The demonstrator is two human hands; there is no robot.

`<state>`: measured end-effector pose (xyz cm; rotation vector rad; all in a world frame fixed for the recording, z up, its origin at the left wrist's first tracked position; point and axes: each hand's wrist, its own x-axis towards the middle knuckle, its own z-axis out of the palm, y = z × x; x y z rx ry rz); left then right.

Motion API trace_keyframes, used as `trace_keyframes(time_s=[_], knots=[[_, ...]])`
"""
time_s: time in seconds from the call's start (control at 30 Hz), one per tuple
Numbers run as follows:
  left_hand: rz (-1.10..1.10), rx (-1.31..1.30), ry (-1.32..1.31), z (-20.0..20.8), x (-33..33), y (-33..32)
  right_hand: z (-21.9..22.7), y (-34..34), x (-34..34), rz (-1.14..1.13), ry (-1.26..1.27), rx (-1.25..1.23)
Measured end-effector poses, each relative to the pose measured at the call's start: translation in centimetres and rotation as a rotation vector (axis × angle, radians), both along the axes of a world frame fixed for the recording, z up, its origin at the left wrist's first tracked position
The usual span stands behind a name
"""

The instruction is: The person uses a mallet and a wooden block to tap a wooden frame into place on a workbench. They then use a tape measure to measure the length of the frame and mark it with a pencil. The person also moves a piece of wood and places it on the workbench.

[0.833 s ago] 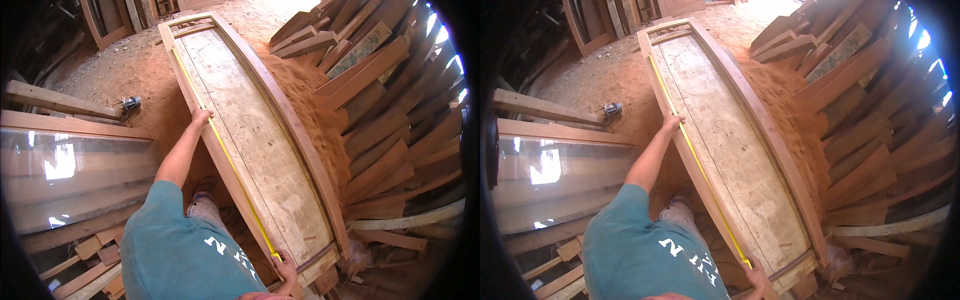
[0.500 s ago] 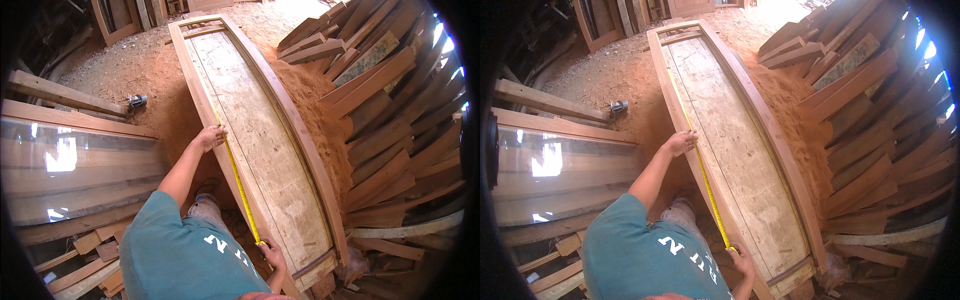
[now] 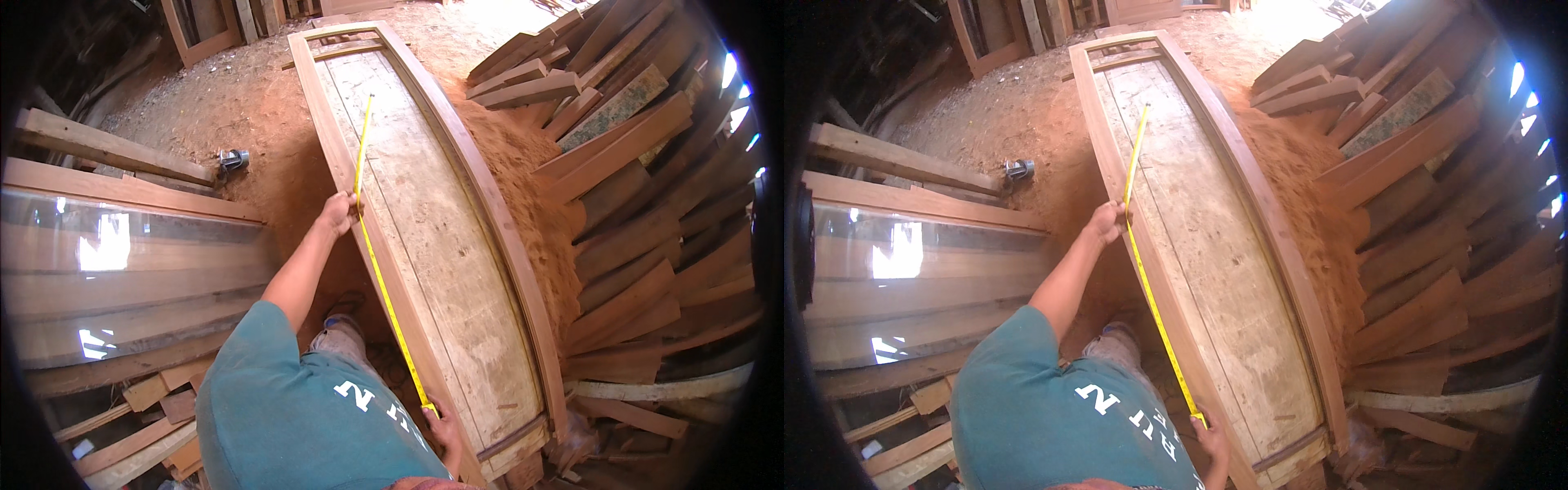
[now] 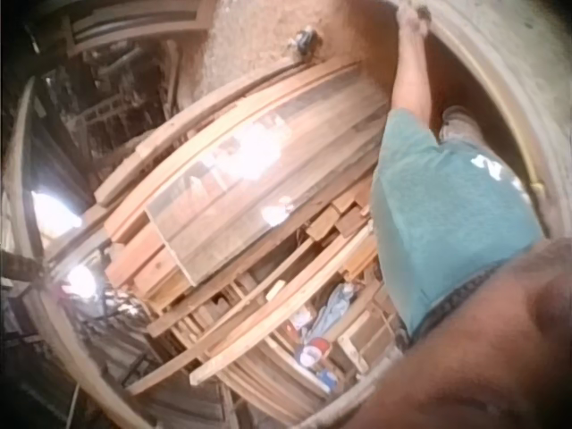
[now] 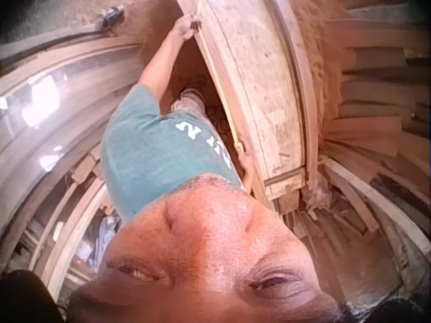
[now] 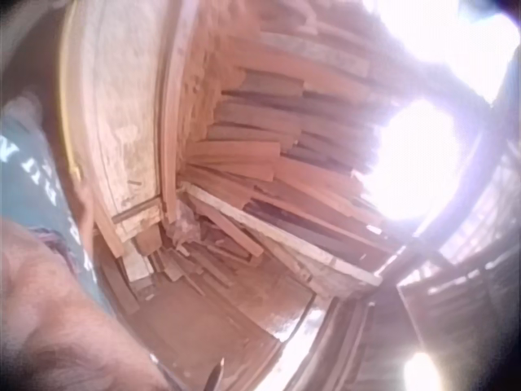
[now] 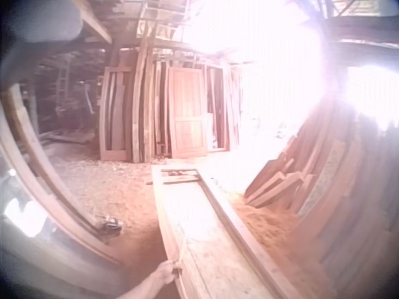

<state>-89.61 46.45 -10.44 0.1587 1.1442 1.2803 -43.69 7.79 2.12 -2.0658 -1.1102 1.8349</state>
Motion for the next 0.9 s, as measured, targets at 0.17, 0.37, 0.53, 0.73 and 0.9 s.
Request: trace_keyframes(time_s=[0.17,0.37,0.53,0.73,0.9], knots=[[-0.169,-0.161,0.677,1.0,0.1,1.1,0.1,-2.4,0.3,-0.046,-0.063,0.081],[-0.292,-0.244,0.857,0.8,0.6,1.5,0.7,-1.6,-1.8,0.016,-0.141,0.265],[-0.19,-0.151,0.333,4.8,3.6,-2.4,0.1,0.9,-3.2,-0.001,-0.079,0.245],[-0.219,-0.052,0.503,5.2,7.5,-6.5,-0.8,2.6,-4.7,-0.004,-0.027,0.283],[0.029,0.004,0.694,4.0,-0.8,5.5,-2.8,-3.9,-0.7,-0.089,-0.089,0.287]])
